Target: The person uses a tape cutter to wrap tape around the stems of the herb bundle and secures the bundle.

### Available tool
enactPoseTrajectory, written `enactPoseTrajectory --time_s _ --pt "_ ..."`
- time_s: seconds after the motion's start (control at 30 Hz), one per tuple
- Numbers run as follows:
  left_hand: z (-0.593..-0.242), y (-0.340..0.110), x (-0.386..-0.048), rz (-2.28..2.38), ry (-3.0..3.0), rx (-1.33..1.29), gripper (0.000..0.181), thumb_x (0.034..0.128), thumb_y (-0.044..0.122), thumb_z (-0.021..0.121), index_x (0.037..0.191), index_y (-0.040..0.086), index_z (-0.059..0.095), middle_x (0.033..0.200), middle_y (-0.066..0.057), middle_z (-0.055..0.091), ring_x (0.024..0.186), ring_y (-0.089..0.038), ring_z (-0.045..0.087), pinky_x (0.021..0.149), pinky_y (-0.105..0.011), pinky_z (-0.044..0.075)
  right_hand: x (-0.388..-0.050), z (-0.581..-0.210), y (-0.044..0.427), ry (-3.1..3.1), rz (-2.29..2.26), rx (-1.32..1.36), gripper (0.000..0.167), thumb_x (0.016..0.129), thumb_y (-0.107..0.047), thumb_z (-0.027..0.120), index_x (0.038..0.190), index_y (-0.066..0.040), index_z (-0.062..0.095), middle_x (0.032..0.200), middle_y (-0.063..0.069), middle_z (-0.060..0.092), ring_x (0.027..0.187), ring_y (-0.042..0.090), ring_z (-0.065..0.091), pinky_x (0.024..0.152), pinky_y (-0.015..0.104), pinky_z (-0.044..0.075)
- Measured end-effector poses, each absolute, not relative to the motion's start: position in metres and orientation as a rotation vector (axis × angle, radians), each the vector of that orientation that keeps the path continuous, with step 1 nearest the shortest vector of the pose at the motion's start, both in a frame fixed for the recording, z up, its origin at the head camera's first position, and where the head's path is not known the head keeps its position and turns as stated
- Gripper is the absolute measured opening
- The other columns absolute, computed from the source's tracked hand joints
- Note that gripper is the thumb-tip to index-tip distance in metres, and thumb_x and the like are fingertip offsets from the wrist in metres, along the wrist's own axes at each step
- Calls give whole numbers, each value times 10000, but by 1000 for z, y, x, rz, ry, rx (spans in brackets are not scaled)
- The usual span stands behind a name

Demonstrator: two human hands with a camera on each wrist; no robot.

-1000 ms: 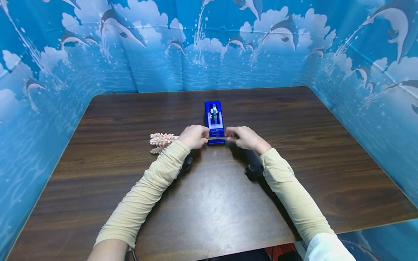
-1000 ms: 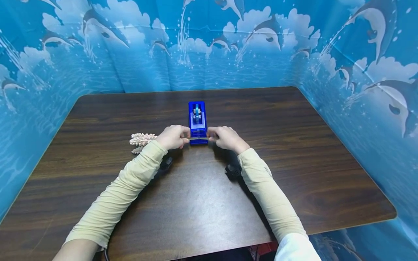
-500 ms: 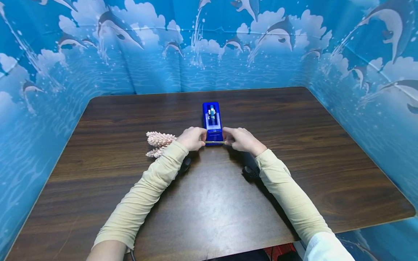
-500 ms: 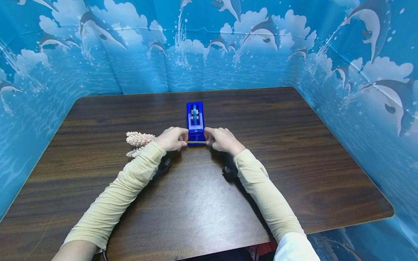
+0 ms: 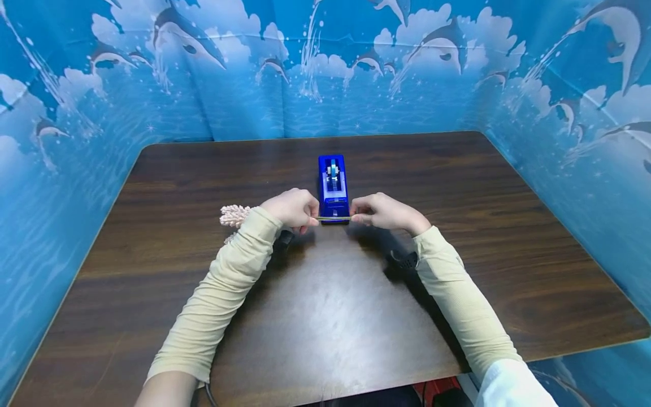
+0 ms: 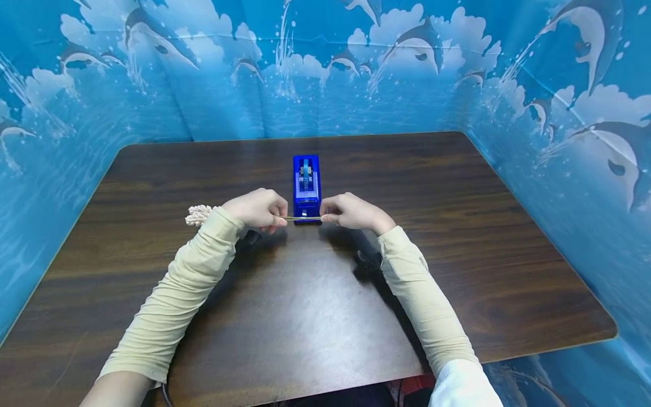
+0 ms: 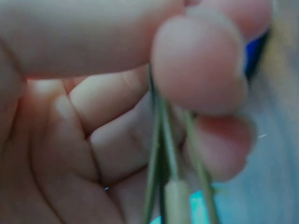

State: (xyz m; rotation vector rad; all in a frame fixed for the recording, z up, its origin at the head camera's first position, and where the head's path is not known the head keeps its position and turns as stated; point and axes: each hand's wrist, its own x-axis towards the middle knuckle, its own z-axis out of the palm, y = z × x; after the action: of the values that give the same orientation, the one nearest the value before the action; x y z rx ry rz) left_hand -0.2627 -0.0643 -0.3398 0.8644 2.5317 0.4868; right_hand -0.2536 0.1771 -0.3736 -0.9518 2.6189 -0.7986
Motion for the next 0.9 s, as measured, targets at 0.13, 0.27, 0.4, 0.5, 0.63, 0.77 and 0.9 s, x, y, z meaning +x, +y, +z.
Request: enactPoseTrajectory --time_s 0.13,0.27,0.4,0.5,0.63,0.77,0.9 --pt "-318 -72 -256 514 2584 883 184 901 128 657 738 67 597 555 10 630 473 -59 536 510 -203 437 -248 -360 175 2654 -885 -1036 122 972 -140 571 1046 -50 605 767 79 618 661 112 518 640 283 443" --pt "-308 -76 -250 570 2621 883 167 916 147 635 776 58 620 561 22 606 501 -80 535 522 -220 437 -241 -354 169 2779 -897 -1211 234 972 -110 561 1205 -100 564 855 55 641 715 116 522 696 305 445" --pt "-304 -79 -249 620 2654 875 170 918 158 627 769 76 624 552 36 588 496 -87 510 521 -227 419 -237 -352 166 2918 -848 -1359 252 981 -106 540 1220 -142 612 1004 27 679 803 127 558 764 351 471" --pt "-303 -81 -249 639 2664 879 180 914 154 625 748 86 617 541 46 581 493 -86 493 530 -232 401 -237 -352 164 2970 -868 -1394 240 976 -110 548 1199 -140 633 1087 32 698 852 137 595 809 376 491" --pt "-302 -82 -250 655 2662 898 186 914 150 621 739 89 611 540 48 583 500 -83 481 535 -237 385 -237 -352 165 2987 -904 -1437 223 964 -94 563 1172 -122 640 1018 45 711 842 136 621 803 379 505" --pt "-302 -82 -250 656 2665 907 185 911 149 624 737 87 614 542 46 589 506 -82 482 537 -235 382 -238 -353 165 2975 -894 -1521 271 952 -39 565 1183 -148 655 913 15 675 778 108 577 731 331 488" --pt "-302 -82 -249 651 2667 904 182 909 151 628 739 89 620 540 51 590 510 -85 479 541 -235 373 -238 -355 164 2969 -880 -1563 366 927 -2 590 1214 -216 662 860 -25 606 711 79 479 649 269 419"
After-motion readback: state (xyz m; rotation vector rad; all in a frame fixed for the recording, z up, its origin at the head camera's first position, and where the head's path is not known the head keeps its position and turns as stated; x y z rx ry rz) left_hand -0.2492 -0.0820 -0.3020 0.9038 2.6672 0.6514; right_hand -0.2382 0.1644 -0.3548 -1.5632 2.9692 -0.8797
